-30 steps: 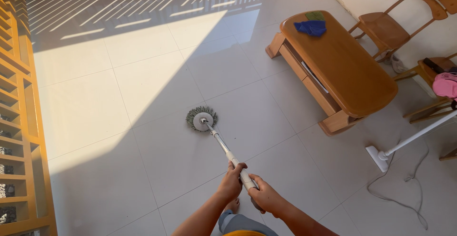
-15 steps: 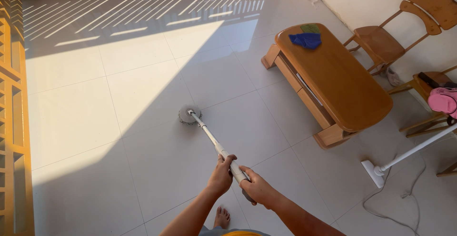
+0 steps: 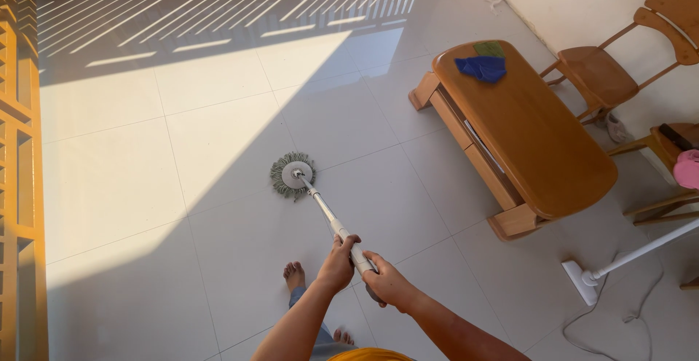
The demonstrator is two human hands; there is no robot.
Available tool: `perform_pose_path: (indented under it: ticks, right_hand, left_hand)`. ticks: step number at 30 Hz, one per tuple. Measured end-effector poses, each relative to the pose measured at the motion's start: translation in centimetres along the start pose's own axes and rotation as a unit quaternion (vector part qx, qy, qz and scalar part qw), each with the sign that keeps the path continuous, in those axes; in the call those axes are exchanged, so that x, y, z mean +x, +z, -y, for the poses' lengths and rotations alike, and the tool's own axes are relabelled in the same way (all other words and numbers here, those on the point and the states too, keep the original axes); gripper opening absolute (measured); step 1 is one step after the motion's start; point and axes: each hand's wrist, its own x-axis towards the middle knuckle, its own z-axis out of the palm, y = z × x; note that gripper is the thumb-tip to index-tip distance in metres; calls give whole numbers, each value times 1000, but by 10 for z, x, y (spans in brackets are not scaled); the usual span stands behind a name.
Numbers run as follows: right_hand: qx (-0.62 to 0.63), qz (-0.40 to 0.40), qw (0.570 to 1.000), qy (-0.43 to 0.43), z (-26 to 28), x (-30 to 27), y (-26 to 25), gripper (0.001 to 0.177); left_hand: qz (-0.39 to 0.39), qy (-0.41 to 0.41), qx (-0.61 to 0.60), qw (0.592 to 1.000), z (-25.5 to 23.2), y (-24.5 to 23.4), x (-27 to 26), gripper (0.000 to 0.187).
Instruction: The person uses a spin mop to clean a tiled floor on a balcony. They move the mop back and forth across the surface, covering different areas systematically.
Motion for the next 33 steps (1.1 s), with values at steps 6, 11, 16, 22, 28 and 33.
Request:
perform_pose_path:
  ticks: [6, 11, 16, 22, 28, 33]
  right_hand:
    - [-2, 1, 1000, -6, 67, 51, 3, 68]
    - [19, 5, 1000, -25, 131, 113, 6, 69]
    - [38, 2, 999, -28, 180, 119, -9, 70]
    - [-19, 25, 999, -19, 189, 77, -51, 69]
    - [-67, 36, 996, 56, 188, 86, -65, 64]
    - [-66, 42, 996, 40, 204, 123, -64, 64]
  left_hand:
    - [-15, -20, 4, 1000, -6, -62, 56, 51]
    - [-23, -20, 19, 999, -11, -129, 117, 47]
    - [-33, -12, 33, 999, -36, -170, 142, 46]
    - [-8, 9, 102, 995, -84, -161, 121, 39]
    - [13, -20, 48, 999, -79, -139, 125, 49]
    - [-17, -31, 27, 999, -59, -144, 162, 56]
